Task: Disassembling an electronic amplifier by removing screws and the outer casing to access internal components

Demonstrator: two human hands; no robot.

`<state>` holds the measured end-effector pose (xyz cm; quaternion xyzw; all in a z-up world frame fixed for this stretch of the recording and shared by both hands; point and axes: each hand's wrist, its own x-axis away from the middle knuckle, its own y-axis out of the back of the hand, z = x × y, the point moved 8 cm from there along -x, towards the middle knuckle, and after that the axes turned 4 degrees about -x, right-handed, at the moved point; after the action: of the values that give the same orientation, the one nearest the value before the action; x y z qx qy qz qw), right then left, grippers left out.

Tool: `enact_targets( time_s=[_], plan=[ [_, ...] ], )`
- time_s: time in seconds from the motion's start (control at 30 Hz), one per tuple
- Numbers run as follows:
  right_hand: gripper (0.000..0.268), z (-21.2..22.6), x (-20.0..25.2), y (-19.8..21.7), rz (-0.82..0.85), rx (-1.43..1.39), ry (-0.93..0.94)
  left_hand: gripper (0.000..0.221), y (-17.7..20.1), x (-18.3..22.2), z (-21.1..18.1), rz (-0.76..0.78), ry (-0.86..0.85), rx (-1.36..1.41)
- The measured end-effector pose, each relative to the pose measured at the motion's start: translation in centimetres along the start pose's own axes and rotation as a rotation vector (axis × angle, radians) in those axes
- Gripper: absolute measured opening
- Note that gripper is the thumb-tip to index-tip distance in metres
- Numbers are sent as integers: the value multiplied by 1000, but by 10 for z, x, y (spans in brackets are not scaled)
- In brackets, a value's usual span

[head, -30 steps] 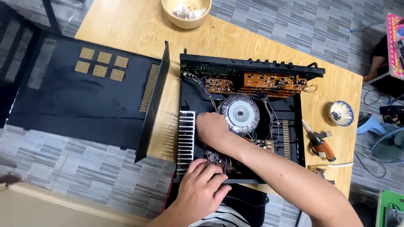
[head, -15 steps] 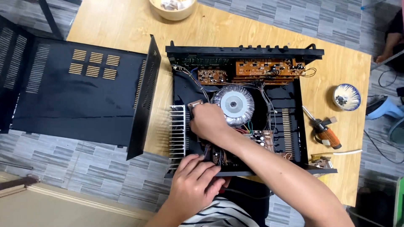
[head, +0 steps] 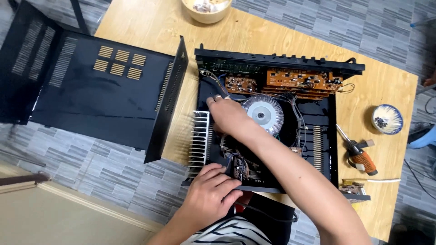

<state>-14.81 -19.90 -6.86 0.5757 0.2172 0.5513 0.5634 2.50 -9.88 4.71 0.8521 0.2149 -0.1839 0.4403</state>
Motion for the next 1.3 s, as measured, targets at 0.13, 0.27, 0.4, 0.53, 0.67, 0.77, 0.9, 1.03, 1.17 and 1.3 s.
enact_targets(
  time_s=[0.13,0.27,0.4,0.53,0.67,0.77,0.9,1.03,1.17,1.3],
  plan=[
    [79,0,-5,-17,43,25,114,11,-4,1,4,37,23,91],
    [46,2,-1,-12,-142,135,226,11,-2,0,5,6,76,94],
    [38,5,5,-8,-78,119,254,32,-12,6,9,91,162,27],
    [47,7,7,-4,-35,102,175,71,-31,6,12,217,238,-164],
    [65,2,-1,-16,-56,161,67,83,-44,4,9,291,312,-345],
    [52,-2,-1,-16,-57,94,91,76,-39,6,6,171,279,-332],
    [38,1,9,-5,-94,122,217,62,-23,-1,-2,109,204,-255],
    [53,5,15,13,-211,146,383,54,-18,-6,-9,73,164,-271],
    [35,9,18,18,-108,95,353,51,-25,0,-18,96,141,-345],
    [51,11,19,26,-103,46,330,62,-40,4,-24,188,181,-379]
  ],
)
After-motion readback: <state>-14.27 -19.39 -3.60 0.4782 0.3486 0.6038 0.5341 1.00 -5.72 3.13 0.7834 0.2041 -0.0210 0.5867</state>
